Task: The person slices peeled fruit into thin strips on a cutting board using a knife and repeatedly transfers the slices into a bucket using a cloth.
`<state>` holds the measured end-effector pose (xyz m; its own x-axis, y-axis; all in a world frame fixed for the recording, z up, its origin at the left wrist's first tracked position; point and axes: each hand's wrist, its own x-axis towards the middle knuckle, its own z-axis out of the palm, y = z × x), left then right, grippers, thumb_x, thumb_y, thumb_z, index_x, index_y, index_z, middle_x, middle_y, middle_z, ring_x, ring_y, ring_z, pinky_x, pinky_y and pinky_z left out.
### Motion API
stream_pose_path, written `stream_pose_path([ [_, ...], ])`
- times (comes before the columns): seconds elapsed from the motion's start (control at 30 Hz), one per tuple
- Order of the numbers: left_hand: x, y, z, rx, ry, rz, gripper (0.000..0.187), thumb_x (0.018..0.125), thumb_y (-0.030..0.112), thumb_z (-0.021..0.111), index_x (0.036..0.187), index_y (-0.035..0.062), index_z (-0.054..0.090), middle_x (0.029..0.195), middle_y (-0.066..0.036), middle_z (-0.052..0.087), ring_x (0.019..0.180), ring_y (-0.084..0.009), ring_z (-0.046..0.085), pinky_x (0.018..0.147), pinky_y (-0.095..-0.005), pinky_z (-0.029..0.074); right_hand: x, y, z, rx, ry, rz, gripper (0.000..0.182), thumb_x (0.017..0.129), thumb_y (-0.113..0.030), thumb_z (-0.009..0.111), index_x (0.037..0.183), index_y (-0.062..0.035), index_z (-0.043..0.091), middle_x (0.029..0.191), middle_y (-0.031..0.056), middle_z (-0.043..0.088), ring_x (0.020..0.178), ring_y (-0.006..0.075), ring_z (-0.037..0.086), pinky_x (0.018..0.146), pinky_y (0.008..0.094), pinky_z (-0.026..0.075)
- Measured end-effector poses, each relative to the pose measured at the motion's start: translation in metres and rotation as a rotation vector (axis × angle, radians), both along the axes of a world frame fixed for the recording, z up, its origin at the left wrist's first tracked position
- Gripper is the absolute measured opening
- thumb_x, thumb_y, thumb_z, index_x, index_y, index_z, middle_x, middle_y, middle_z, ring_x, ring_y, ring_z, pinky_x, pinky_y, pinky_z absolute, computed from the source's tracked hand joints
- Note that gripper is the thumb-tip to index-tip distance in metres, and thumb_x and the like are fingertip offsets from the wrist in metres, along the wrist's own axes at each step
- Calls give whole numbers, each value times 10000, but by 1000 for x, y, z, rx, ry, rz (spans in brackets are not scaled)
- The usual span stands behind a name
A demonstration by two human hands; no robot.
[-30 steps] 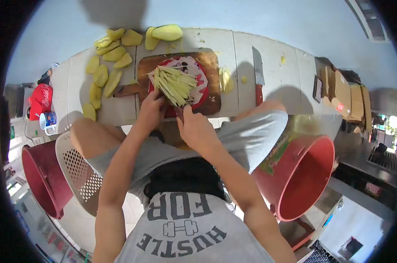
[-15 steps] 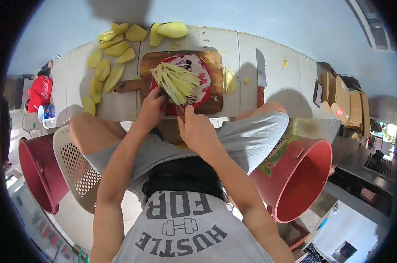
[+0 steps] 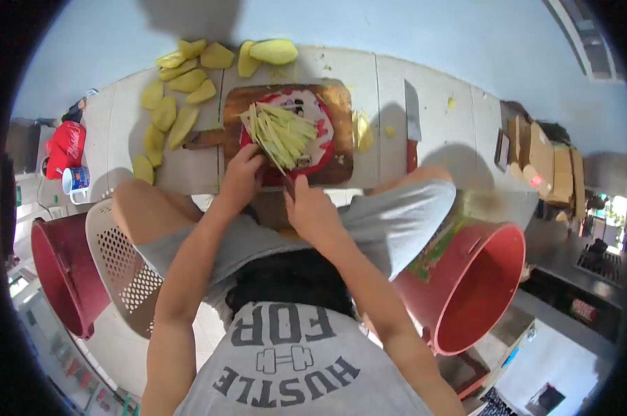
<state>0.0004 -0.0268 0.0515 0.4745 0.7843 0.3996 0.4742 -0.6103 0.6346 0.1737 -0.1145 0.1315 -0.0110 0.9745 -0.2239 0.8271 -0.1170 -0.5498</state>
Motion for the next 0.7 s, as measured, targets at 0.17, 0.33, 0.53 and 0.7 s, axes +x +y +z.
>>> stream_pose_path([
  [0.17, -1, -5, -2, -96, -12, 27, 175, 749, -50, 633, 921, -20, 642, 1085, -199, 618, 1027, -406, 611, 870, -482, 527, -3, -13, 1, -22, 53, -36, 282, 969, -244, 609, 1024, -9, 463, 693, 299, 629, 695, 505, 648, 637, 586, 522],
  [0.33, -4, -11, -3, -40, 25, -29, 166, 759, -43, 630, 923, -16, 643, 1089, -190, 629, 1022, -404, 617, 860, -474, 532, -6, -18, 8, -40, 56, -40, 289, 968, -243, 615, 1016, -6, 457, 697, 301, 632, 689, 506, 649, 624, 583, 522],
  [0.53, -1, 3, 2, -32, 28, 24, 165, 770, -51, 643, 931, -14, 650, 1061, -176, 639, 1005, -389, 625, 839, -452, 537, 2, -9, -6, -18, 43, -40, 301, 967, -245, 622, 1009, -2, 451, 702, 300, 636, 697, 504, 653, 634, 581, 525],
  [0.7, -3, -4, -9, -52, -77, 18, 176, 781, -53, 650, 950, -6, 664, 1052, -163, 649, 981, -376, 640, 839, -449, 542, -4, -20, -1, -33, 61, -37, 299, 970, -247, 620, 1010, -3, 452, 710, 302, 638, 695, 504, 652, 630, 574, 527],
])
